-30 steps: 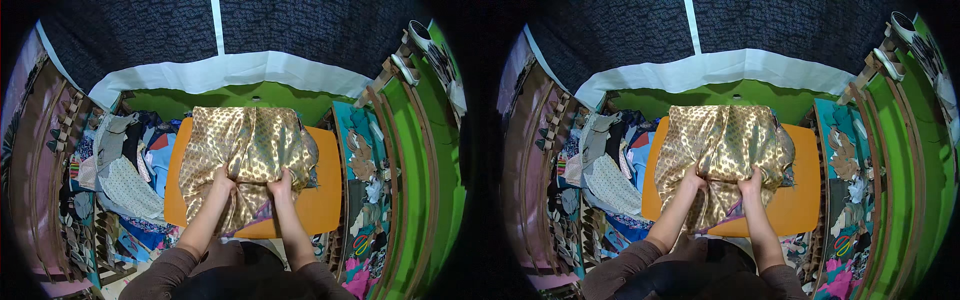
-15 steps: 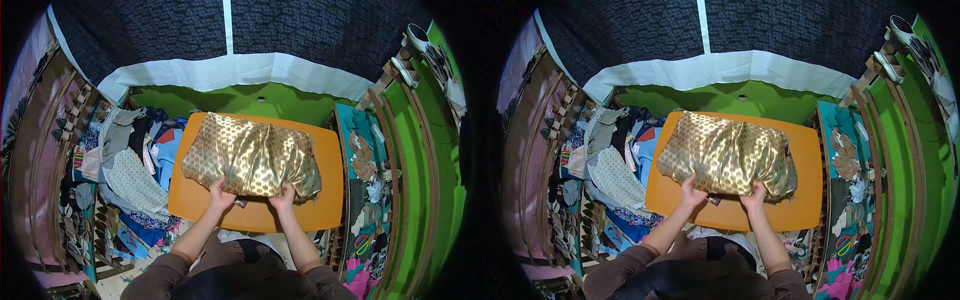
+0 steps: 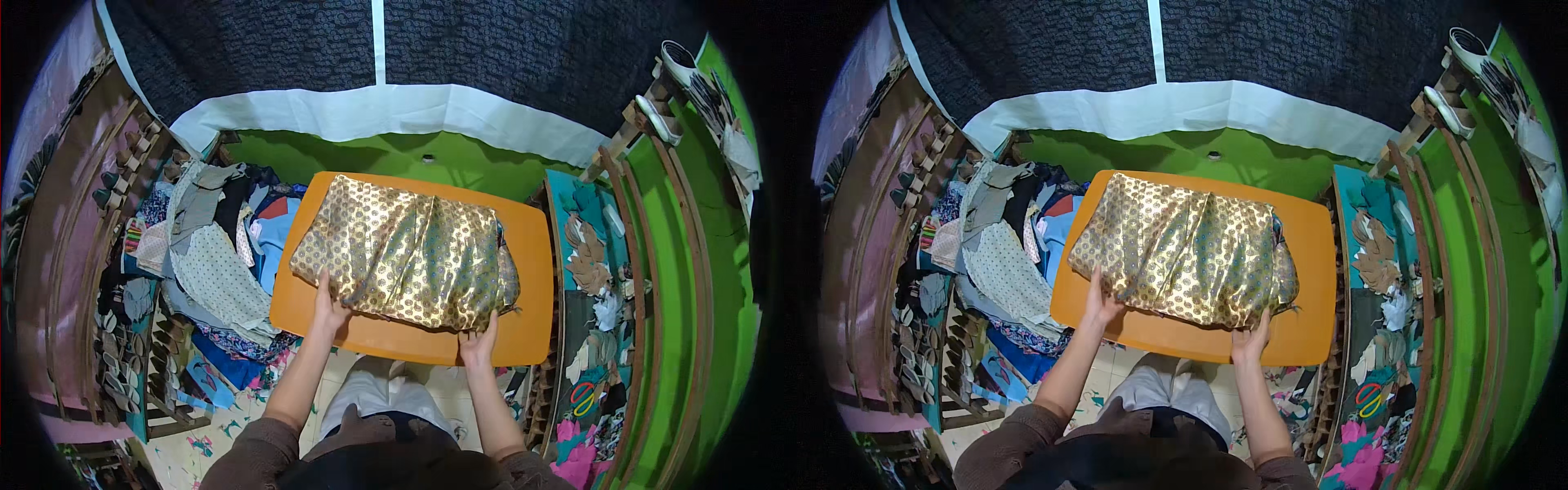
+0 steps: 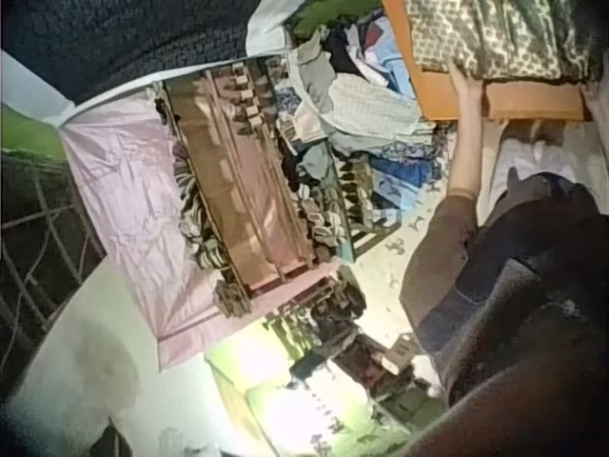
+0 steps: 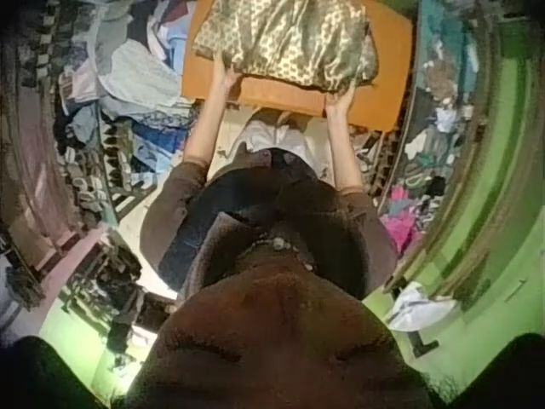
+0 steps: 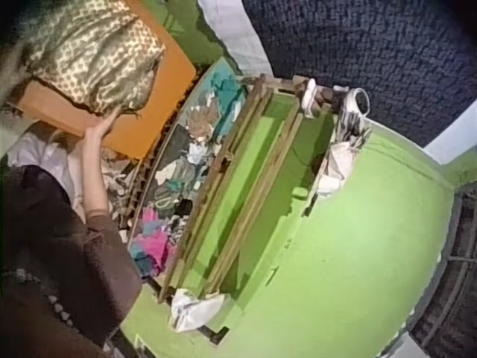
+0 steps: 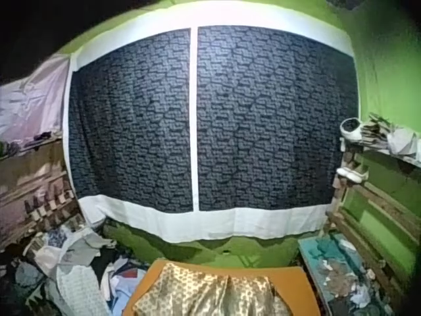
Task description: Folding various pieces of fabric and garments on a table.
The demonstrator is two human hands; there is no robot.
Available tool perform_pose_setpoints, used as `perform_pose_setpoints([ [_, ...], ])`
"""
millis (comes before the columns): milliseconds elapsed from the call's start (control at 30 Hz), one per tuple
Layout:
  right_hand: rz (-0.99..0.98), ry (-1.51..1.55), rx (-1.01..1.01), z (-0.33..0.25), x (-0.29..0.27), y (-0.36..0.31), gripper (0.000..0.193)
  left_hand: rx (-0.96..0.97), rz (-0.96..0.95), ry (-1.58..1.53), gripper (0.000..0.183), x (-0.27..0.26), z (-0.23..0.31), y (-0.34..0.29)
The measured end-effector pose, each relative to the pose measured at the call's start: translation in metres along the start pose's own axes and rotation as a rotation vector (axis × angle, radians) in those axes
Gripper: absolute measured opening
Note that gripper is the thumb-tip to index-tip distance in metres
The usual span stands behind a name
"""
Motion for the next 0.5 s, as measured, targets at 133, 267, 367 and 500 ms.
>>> perform_pose_setpoints([
  [133,-0.022,-0.150,-0.043,0.009,0.016,0.019,0.086,-0.092,-0.155,-0.056,0.057,0.017,0.005,0.031],
  [267,-0.034,-0.193,0.032,0.021,0.026,0.058,0.044,-0.179,-0.214,-0.076,0.046,0.006,0.008,0.062],
  [367,-0.219,0.100,0.205,0.016,0.039,0.052,0.026,-0.260,-0.270,-0.104,0.042,0.012,0.006,0.057],
  [500,-0.346,0.087,0.216,0.010,0.032,0.038,0.025,-0.275,-0.345,-0.021,0.044,-0.011,0.002,0.052],
])
Point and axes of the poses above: each hand's wrist, its own y-axis towards the middle knuckle, its own x-axis out of the palm, z = x × y, the point moved 3 cm from there along y, towards the middle knuckle, and after that the axes turned 7 degrees about -z, right-handed, at the moved point
